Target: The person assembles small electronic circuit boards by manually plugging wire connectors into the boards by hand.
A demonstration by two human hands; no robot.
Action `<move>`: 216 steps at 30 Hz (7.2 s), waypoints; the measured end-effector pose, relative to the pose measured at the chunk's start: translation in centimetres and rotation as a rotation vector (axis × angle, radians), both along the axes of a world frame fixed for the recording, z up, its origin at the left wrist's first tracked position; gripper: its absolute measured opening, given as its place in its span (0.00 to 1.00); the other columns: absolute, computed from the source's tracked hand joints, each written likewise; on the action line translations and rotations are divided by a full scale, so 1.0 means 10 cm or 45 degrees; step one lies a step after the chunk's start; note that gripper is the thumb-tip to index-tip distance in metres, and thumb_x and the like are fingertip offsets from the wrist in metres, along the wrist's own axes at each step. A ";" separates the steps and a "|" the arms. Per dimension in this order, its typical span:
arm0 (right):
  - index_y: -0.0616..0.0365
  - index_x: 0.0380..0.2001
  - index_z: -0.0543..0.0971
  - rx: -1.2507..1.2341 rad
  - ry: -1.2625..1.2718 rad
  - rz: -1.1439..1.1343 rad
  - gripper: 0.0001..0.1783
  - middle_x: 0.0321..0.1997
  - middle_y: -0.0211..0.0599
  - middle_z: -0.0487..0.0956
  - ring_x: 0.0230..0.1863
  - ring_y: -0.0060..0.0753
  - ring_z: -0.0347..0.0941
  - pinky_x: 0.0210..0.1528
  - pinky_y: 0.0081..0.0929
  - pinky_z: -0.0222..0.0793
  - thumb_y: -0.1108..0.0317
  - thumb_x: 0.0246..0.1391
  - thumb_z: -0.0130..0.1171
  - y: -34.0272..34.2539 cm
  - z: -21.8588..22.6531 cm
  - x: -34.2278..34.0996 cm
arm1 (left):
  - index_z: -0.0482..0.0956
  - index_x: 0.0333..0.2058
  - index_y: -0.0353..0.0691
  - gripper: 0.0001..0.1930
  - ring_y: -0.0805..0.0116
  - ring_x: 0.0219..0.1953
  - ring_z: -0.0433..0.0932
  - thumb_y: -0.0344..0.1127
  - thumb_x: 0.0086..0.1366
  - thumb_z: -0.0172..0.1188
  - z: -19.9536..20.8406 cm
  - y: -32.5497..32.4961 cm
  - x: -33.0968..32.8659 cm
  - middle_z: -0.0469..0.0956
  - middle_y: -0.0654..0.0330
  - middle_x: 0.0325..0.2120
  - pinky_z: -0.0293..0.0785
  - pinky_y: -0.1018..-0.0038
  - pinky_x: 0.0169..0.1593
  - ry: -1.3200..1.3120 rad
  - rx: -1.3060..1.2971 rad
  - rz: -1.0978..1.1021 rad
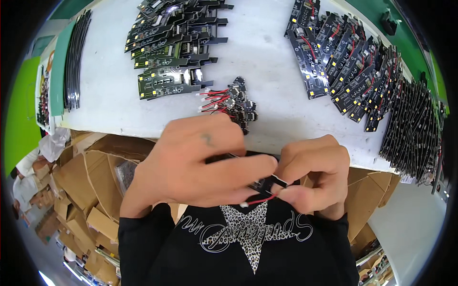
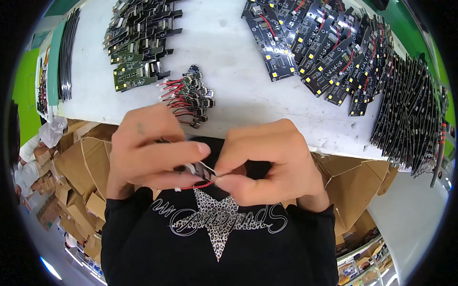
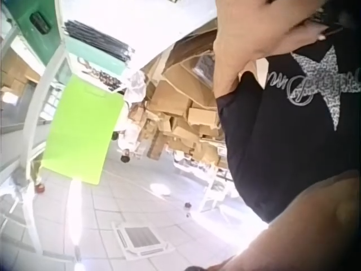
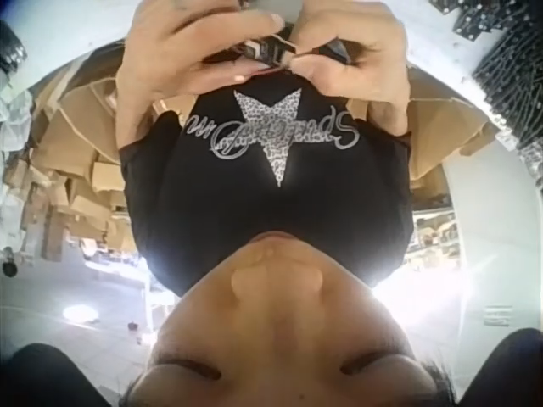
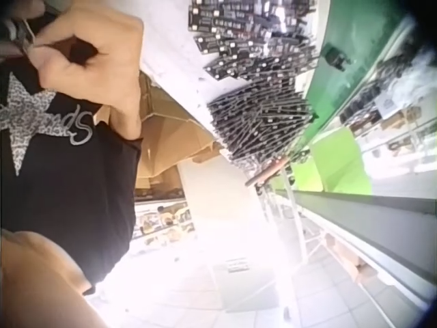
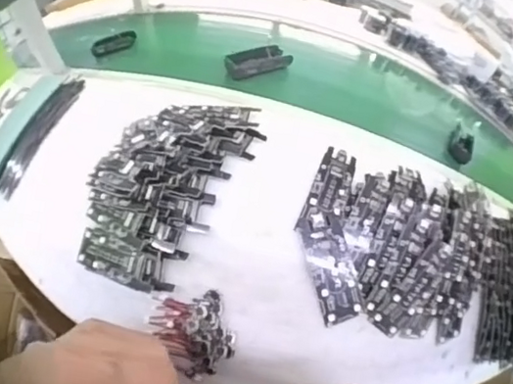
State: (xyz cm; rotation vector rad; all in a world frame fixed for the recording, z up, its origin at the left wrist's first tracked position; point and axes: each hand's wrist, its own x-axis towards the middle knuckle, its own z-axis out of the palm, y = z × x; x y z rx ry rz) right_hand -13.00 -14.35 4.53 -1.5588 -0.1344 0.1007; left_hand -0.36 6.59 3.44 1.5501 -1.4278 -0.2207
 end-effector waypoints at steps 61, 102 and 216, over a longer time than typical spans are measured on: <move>0.68 0.39 0.80 -0.269 -0.190 -0.710 0.12 0.39 0.47 0.82 0.36 0.38 0.80 0.39 0.28 0.75 0.82 0.48 0.62 -0.13 -0.26 -0.23 | 0.83 0.42 0.34 0.22 0.53 0.41 0.82 0.19 0.43 0.69 0.21 -0.61 -0.19 0.83 0.48 0.47 0.79 0.65 0.42 -0.302 -0.119 0.473; 0.58 0.39 0.83 -1.135 -0.509 -0.808 0.18 0.45 0.40 0.79 0.42 0.45 0.73 0.44 0.37 0.68 0.74 0.41 0.74 0.10 -0.33 0.38 | 0.77 0.48 0.39 0.25 0.41 0.58 0.74 0.16 0.49 0.54 -0.13 0.17 0.07 0.76 0.43 0.55 0.65 0.50 0.65 -0.274 -0.042 0.864; 0.57 0.33 0.72 -0.700 -0.743 -1.253 0.19 0.35 0.37 0.79 0.30 0.22 0.74 0.33 0.19 0.70 0.82 0.44 0.73 -0.62 0.11 0.22 | 0.72 0.60 0.34 0.37 0.43 0.59 0.70 0.30 0.49 0.71 0.22 -0.97 -0.38 0.72 0.50 0.59 0.66 0.51 0.62 -0.079 0.040 0.544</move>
